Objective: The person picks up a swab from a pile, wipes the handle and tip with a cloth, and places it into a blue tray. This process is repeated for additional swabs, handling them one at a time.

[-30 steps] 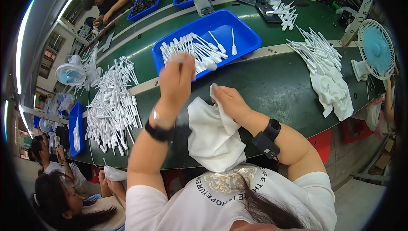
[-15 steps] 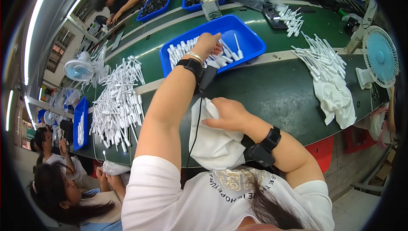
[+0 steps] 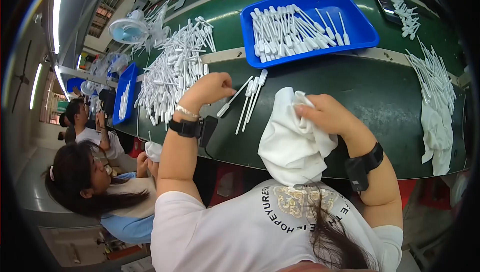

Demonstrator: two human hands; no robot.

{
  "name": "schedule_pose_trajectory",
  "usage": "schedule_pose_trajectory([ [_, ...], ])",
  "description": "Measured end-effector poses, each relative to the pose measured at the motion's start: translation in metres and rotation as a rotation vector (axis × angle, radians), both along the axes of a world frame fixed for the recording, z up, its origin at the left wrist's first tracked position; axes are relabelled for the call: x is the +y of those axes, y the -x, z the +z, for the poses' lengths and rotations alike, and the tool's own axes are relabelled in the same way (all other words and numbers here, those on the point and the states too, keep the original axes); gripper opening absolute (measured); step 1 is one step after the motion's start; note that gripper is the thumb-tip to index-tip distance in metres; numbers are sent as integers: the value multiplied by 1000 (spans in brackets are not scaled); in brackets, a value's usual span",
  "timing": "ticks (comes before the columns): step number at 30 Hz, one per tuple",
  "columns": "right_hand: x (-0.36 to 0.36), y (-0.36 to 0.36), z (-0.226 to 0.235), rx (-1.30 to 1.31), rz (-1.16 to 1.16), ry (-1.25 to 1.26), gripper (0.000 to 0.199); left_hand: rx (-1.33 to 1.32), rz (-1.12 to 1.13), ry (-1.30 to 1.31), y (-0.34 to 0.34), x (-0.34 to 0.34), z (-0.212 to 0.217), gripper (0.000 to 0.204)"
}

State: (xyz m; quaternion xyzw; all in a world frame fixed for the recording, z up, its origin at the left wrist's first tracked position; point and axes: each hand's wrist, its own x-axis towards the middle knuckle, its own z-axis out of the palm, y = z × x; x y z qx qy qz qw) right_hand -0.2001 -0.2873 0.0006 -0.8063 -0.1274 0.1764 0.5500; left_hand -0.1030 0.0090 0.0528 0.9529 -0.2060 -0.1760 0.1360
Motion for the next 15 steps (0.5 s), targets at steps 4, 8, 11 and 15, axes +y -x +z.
schedule_pose_trajectory([
  [4,-1,-2,-4,66,-78,-51,30,-85,-2,-138,31,16,-16,23],
  [8,5,0,-1,49,-134,-85,28,25,107,-76,37,36,-24,24],
  [11,6,-1,-3,61,-213,-178,28,183,194,72,42,50,-17,23],
  [15,-2,-5,-2,69,-475,-421,28,491,263,543,51,41,-13,18],
])
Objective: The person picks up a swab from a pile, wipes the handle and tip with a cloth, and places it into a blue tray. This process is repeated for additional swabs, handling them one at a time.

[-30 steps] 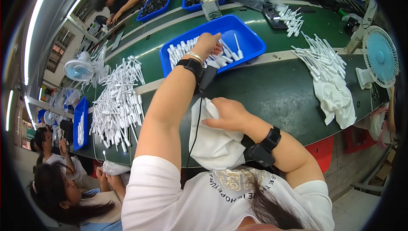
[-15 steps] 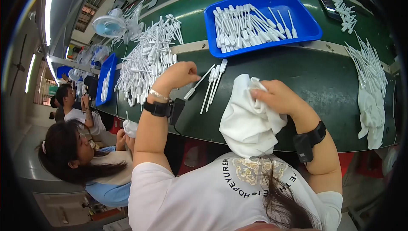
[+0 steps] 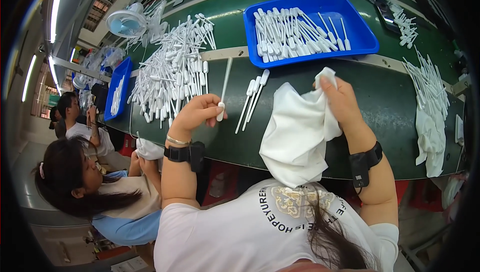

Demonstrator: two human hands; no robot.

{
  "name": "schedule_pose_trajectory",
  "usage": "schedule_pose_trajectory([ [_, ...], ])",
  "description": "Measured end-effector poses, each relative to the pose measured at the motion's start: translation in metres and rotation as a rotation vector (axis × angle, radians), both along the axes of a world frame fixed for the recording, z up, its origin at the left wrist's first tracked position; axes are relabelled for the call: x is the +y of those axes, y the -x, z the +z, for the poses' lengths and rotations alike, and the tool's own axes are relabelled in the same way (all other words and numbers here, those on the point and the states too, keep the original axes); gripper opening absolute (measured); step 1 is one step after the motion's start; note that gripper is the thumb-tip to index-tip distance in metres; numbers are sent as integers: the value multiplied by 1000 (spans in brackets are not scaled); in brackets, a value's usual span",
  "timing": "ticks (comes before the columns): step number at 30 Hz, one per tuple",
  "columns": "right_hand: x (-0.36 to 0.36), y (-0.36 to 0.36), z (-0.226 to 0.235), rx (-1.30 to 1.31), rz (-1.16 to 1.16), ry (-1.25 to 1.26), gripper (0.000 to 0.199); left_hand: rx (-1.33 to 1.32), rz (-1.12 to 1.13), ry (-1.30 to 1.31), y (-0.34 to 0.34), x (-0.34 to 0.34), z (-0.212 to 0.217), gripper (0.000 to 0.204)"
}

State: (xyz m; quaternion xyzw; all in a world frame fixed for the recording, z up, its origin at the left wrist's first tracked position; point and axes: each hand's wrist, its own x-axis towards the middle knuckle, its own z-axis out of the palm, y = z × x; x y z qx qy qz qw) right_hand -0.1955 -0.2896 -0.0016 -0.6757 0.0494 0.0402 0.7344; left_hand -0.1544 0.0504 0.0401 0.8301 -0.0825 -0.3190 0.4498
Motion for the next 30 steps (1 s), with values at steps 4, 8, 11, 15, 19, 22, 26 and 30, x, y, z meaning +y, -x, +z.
schedule_pose_trajectory([
  [4,-5,-1,16,-91,-331,-280,30,172,119,656,14,-35,0,17],
  [8,-5,-5,22,-209,-550,-301,31,272,91,886,27,-93,5,17],
  [11,-5,-4,14,-249,-463,150,31,374,28,908,37,-132,5,17],
  [15,2,3,14,-173,-119,48,33,470,-16,911,39,-152,-17,17],
  [19,-13,3,21,149,78,-236,32,435,91,871,29,-150,-49,16],
  [22,-21,1,28,179,87,-353,31,279,108,815,22,-147,-53,15],
  [26,-31,2,28,-19,194,-90,31,248,122,735,21,-148,-50,15],
  [30,-32,3,33,-107,336,155,34,224,131,742,21,-147,-49,15],
])
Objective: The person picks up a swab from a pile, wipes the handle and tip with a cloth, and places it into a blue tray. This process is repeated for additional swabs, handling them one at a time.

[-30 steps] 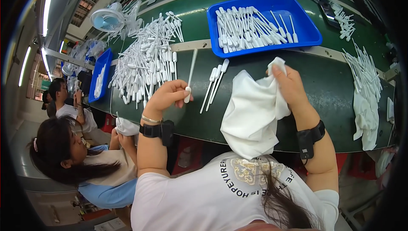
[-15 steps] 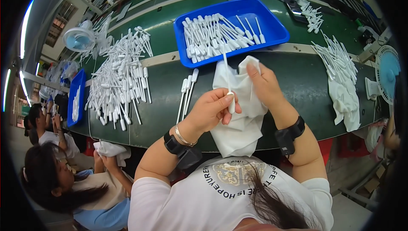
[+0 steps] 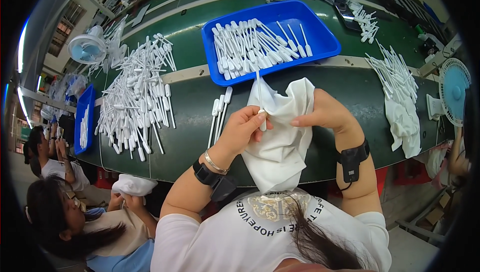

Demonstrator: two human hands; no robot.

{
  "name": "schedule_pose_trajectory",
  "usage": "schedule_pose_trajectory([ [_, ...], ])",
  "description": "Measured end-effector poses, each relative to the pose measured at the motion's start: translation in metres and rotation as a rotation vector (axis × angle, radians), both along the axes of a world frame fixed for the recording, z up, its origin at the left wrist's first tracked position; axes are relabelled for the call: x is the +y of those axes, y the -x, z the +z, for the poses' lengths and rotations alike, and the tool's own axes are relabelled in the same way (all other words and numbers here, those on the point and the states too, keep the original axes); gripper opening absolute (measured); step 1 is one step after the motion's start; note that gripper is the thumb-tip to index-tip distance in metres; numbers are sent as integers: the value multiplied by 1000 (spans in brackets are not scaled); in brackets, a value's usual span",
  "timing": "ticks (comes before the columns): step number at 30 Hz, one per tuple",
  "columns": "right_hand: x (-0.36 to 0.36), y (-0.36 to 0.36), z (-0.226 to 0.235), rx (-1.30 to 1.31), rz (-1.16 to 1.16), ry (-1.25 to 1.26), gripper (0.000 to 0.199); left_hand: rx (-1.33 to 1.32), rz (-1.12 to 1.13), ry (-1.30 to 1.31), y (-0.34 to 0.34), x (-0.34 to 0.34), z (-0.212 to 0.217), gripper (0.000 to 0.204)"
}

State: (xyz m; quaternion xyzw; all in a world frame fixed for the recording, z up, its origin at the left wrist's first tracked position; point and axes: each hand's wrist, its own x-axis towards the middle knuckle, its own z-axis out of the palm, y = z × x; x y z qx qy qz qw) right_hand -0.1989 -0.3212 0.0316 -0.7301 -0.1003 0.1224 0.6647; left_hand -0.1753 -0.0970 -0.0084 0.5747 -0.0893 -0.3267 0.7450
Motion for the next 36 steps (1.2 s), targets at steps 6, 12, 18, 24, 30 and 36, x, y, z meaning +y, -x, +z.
schedule_pose_trajectory([
  [6,10,-4,-19,-69,0,559,36,-67,-46,-43,4,4,3,15],
  [12,27,1,-19,145,-343,-121,27,-135,7,-88,8,-2,-1,18],
  [18,46,15,-29,-1,-95,-125,27,-296,37,-260,13,-3,-1,20],
  [24,45,8,-32,204,-81,-268,26,-662,-11,-487,14,0,8,19],
  [30,50,9,-42,69,-146,-102,24,-835,-119,-563,14,-1,10,19],
  [36,28,-5,-24,195,-440,-517,24,-663,-188,-375,10,1,4,17],
])
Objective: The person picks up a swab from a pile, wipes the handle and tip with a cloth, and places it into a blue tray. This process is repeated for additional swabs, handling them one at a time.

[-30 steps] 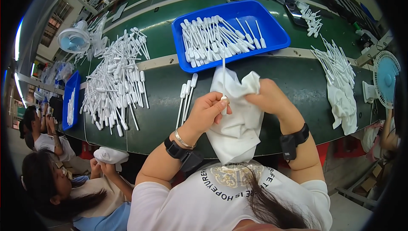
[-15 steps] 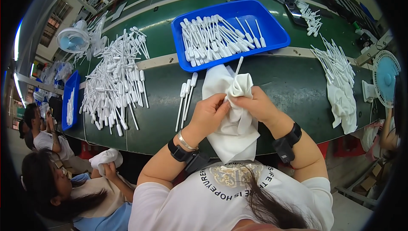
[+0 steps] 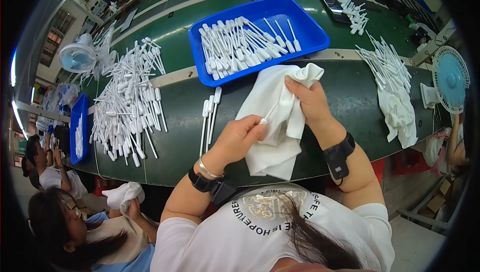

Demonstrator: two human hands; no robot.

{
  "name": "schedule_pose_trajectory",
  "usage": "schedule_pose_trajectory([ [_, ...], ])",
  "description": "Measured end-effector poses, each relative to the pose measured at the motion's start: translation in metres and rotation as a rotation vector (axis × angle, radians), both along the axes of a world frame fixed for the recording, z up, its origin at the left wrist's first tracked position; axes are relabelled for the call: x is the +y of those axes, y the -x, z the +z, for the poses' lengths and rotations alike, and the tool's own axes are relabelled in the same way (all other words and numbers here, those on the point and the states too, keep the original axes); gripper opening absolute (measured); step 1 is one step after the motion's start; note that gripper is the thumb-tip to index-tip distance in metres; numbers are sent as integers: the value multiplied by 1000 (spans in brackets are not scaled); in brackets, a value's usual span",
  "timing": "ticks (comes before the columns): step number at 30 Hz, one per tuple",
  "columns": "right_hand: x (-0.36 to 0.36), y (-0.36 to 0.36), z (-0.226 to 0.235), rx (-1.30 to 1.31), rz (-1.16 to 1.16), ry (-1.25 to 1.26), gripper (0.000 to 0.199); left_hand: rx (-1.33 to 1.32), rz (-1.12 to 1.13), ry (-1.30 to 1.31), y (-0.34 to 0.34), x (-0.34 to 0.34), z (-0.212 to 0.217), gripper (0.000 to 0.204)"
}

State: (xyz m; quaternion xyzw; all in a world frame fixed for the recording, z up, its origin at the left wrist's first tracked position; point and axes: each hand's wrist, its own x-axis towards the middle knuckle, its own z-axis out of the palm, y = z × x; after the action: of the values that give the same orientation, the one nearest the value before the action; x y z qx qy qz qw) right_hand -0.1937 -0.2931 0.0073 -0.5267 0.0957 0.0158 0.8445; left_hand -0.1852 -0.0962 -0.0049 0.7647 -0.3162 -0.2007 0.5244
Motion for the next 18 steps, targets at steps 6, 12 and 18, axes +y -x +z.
schedule_pose_trajectory([
  [6,25,16,-14,-100,201,350,23,608,89,196,3,-2,1,20],
  [12,-6,3,4,-88,46,-8,20,1226,-277,573,-13,10,-10,22],
  [18,-8,-3,3,-157,-148,-99,18,1248,-198,567,-16,9,-13,21],
])
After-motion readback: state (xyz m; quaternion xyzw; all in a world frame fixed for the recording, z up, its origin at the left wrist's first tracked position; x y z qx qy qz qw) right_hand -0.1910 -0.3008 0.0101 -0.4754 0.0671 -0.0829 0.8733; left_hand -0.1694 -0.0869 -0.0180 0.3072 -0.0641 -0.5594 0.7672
